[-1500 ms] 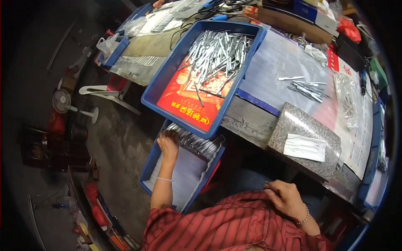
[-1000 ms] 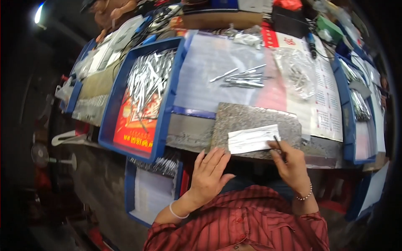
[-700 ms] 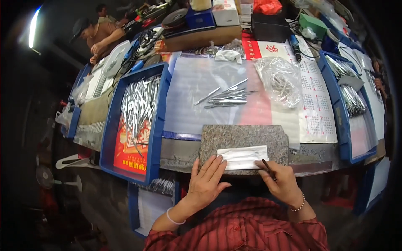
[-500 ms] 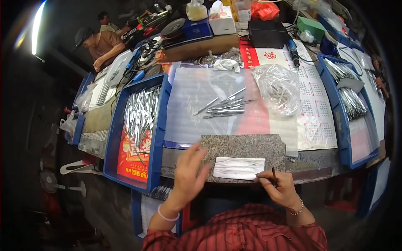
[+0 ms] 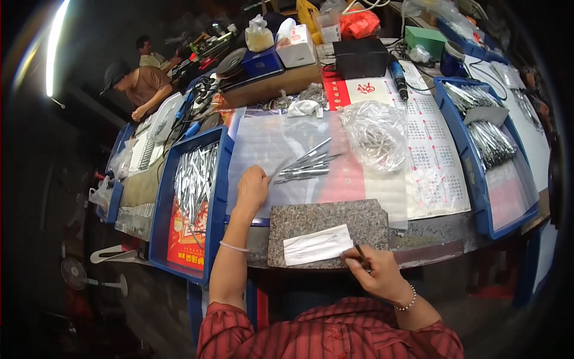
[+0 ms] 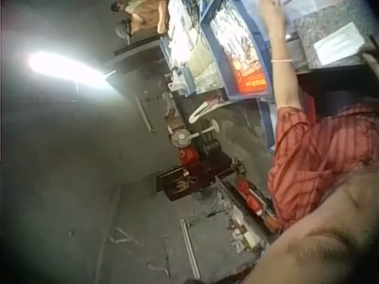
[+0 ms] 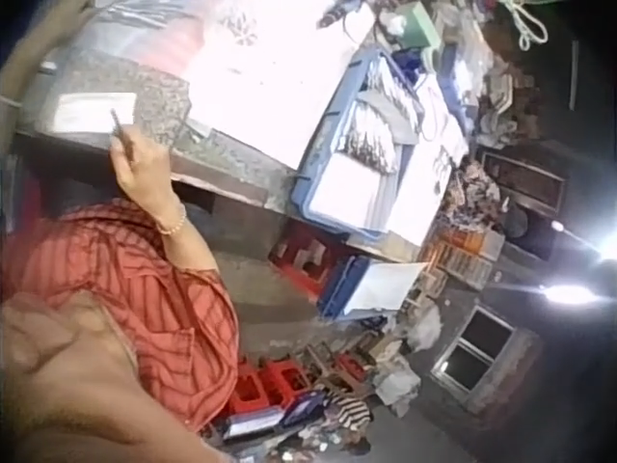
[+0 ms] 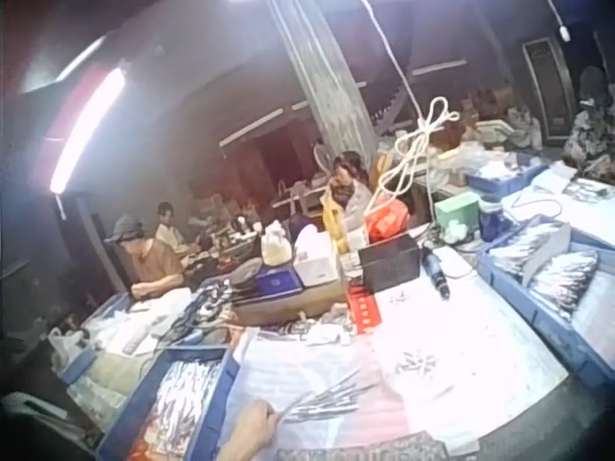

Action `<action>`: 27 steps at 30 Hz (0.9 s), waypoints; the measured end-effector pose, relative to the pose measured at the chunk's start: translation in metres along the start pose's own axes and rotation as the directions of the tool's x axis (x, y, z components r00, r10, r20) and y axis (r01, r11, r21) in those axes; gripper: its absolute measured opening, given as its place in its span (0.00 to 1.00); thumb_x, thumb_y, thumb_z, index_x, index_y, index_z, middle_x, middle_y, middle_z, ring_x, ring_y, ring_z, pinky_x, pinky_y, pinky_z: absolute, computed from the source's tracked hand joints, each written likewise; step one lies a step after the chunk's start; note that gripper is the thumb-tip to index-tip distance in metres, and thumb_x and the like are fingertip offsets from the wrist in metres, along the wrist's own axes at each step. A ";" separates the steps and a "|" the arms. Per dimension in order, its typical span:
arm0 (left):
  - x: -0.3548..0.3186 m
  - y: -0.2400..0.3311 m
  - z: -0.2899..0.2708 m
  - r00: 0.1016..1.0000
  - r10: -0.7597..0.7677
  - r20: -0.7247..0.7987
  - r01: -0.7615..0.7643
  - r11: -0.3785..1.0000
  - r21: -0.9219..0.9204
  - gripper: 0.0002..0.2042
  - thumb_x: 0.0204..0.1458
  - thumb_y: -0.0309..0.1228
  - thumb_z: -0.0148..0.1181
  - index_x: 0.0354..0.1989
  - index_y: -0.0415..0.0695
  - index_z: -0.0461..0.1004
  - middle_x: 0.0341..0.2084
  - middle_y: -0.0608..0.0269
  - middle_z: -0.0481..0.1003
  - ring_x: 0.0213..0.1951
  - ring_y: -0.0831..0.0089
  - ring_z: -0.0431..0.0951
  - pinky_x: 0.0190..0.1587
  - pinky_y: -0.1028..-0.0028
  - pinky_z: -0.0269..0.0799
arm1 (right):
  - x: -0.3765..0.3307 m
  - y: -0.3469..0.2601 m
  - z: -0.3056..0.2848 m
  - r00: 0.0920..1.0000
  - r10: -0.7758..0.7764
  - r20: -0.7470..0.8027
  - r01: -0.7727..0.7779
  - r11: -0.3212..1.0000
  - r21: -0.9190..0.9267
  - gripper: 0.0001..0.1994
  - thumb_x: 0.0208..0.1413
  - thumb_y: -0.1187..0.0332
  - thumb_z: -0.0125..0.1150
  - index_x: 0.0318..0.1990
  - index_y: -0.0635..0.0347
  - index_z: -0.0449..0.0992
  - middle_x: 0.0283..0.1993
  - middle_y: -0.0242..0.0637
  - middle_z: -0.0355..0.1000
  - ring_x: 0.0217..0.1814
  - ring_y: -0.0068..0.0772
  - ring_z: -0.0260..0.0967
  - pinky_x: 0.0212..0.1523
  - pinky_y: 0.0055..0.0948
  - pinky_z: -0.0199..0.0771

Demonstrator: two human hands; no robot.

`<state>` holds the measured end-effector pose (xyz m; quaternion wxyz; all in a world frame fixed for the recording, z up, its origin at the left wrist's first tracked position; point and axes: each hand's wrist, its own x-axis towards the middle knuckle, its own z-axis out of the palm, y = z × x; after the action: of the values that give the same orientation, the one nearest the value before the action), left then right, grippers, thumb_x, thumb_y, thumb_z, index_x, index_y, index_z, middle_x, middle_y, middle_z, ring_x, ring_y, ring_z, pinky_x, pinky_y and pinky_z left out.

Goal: Manually assembling small metal pins into components at an industrial workbench.

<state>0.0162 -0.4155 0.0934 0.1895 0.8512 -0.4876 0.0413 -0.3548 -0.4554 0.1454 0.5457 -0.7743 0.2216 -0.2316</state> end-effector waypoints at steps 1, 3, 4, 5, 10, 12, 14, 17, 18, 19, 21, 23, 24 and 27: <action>-0.003 0.000 -0.003 1.000 -0.005 0.006 0.005 1.000 0.003 0.08 0.48 0.30 0.64 0.28 0.39 0.73 0.27 0.47 0.75 0.33 0.51 0.76 0.36 0.59 0.70 | 0.001 0.001 0.000 1.000 -0.007 -0.005 0.007 1.000 -0.007 0.06 0.56 0.72 0.60 0.39 0.62 0.76 0.27 0.44 0.74 0.26 0.40 0.76 0.28 0.30 0.73; -0.004 0.001 -0.012 0.999 -0.008 -0.039 0.006 0.998 -0.060 0.08 0.48 0.29 0.63 0.28 0.38 0.73 0.24 0.47 0.75 0.29 0.49 0.76 0.33 0.59 0.70 | 0.007 0.002 0.000 1.000 -0.008 -0.011 0.009 1.000 0.015 0.06 0.55 0.71 0.60 0.38 0.62 0.76 0.26 0.45 0.74 0.27 0.41 0.77 0.28 0.31 0.73; -0.007 0.000 -0.017 0.998 0.001 -0.064 -0.009 0.994 -0.112 0.06 0.48 0.26 0.62 0.29 0.37 0.72 0.21 0.48 0.75 0.27 0.52 0.77 0.31 0.63 0.71 | 0.007 0.001 -0.001 1.000 0.006 0.017 -0.006 1.000 0.003 0.06 0.55 0.71 0.60 0.39 0.63 0.76 0.26 0.46 0.75 0.28 0.42 0.77 0.28 0.30 0.74; -0.014 -0.002 -0.020 0.998 -0.007 -0.064 0.000 0.994 -0.112 0.06 0.48 0.26 0.62 0.29 0.37 0.72 0.21 0.48 0.75 0.27 0.52 0.77 0.31 0.63 0.71 | 0.006 0.000 0.000 1.000 0.007 0.026 -0.007 1.000 0.002 0.06 0.55 0.71 0.60 0.39 0.63 0.76 0.26 0.46 0.75 0.28 0.42 0.77 0.28 0.30 0.74; -0.049 0.033 -0.051 0.950 -0.091 -0.299 -0.022 0.935 -0.355 0.02 0.51 0.20 0.58 0.32 0.36 0.74 0.29 0.50 0.76 0.28 0.61 0.78 0.32 0.69 0.72 | 0.000 0.000 0.002 1.000 -0.022 -0.014 0.021 1.000 -0.009 0.07 0.56 0.72 0.60 0.41 0.63 0.76 0.28 0.46 0.74 0.28 0.43 0.75 0.28 0.31 0.72; -0.080 0.051 -0.072 0.938 -0.172 -0.302 -0.007 0.859 -0.511 0.03 0.52 0.19 0.58 0.34 0.35 0.74 0.27 0.56 0.75 0.29 0.71 0.76 0.33 0.73 0.71 | 0.002 -0.016 0.003 0.999 -0.040 -0.021 0.039 0.998 -0.039 0.07 0.56 0.72 0.60 0.41 0.63 0.76 0.29 0.45 0.73 0.27 0.44 0.74 0.28 0.32 0.72; -0.116 0.060 -0.087 0.929 -0.254 -0.270 0.038 0.790 -0.612 0.03 0.52 0.18 0.58 0.34 0.35 0.74 0.27 0.62 0.74 0.29 0.76 0.73 0.34 0.76 0.69 | 0.008 -0.022 0.004 0.998 -0.061 0.018 0.063 0.990 -0.124 0.09 0.56 0.73 0.60 0.44 0.62 0.75 0.31 0.45 0.74 0.28 0.47 0.73 0.28 0.35 0.72; -0.162 0.074 -0.103 0.927 -0.340 -0.158 0.079 0.589 -0.804 0.06 0.51 0.14 0.58 0.35 0.36 0.72 0.30 0.67 0.70 0.32 0.81 0.68 0.37 0.83 0.65 | 0.009 -0.017 0.017 0.996 -0.052 0.074 0.072 0.953 -0.293 0.11 0.55 0.72 0.62 0.45 0.60 0.74 0.34 0.45 0.75 0.31 0.49 0.74 0.29 0.38 0.73; -0.173 0.076 -0.109 0.928 -0.338 -0.156 0.070 0.570 -0.819 0.06 0.51 0.14 0.58 0.35 0.36 0.72 0.31 0.66 0.69 0.33 0.81 0.68 0.38 0.83 0.65 | 0.008 -0.022 0.020 0.995 -0.049 0.082 0.072 0.952 -0.297 0.11 0.55 0.72 0.62 0.45 0.60 0.74 0.34 0.45 0.75 0.31 0.49 0.74 0.29 0.38 0.73; -0.184 0.079 -0.112 0.928 -0.340 -0.153 0.065 0.551 -0.832 0.06 0.51 0.13 0.58 0.35 0.36 0.72 0.32 0.66 0.69 0.34 0.81 0.68 0.38 0.83 0.65 | 0.005 -0.025 0.023 0.996 -0.066 0.055 0.081 0.940 -0.330 0.12 0.54 0.73 0.62 0.47 0.62 0.73 0.35 0.47 0.75 0.32 0.49 0.75 0.30 0.37 0.74; -0.199 0.084 -0.111 0.915 -0.386 -0.121 0.056 0.418 -0.907 0.07 0.50 0.12 0.57 0.35 0.36 0.71 0.33 0.65 0.69 0.34 0.81 0.68 0.38 0.83 0.65 | 0.004 -0.026 0.030 0.996 -0.079 0.034 0.086 0.926 -0.368 0.14 0.54 0.74 0.63 0.48 0.63 0.73 0.37 0.50 0.76 0.34 0.50 0.75 0.32 0.36 0.74; -0.207 0.084 -0.112 0.924 -0.355 -0.143 0.003 0.379 -0.925 0.07 0.50 0.12 0.57 0.36 0.36 0.71 0.33 0.64 0.69 0.34 0.81 0.68 0.38 0.83 0.65 | 0.003 -0.024 0.034 0.982 -0.184 -0.047 0.150 0.904 -0.400 0.11 0.54 0.71 0.63 0.44 0.61 0.73 0.36 0.46 0.76 0.32 0.49 0.75 0.29 0.40 0.74; -0.210 0.084 -0.111 0.924 -0.357 -0.138 0.004 0.370 -0.929 0.07 0.50 0.12 0.57 0.36 0.36 0.71 0.33 0.64 0.69 0.34 0.81 0.68 0.38 0.83 0.65 | 0.002 -0.025 0.035 0.983 -0.179 -0.045 0.146 0.901 -0.408 0.11 0.54 0.71 0.63 0.44 0.61 0.73 0.36 0.46 0.76 0.32 0.49 0.75 0.29 0.40 0.74; -0.213 0.088 -0.112 0.908 -0.399 -0.131 -0.012 0.286 -0.958 0.07 0.50 0.13 0.57 0.36 0.36 0.71 0.33 0.63 0.69 0.32 0.79 0.69 0.37 0.82 0.66 | 0.001 -0.029 0.033 0.992 -0.117 -0.038 0.089 0.893 -0.440 0.12 0.54 0.72 0.63 0.45 0.62 0.72 0.37 0.46 0.76 0.32 0.49 0.75 0.29 0.40 0.74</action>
<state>-0.1562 -0.2411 0.1676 0.7369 0.6081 -0.2670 -0.1265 -0.3310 -0.4226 0.1636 0.3374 -0.8800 0.2439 -0.2287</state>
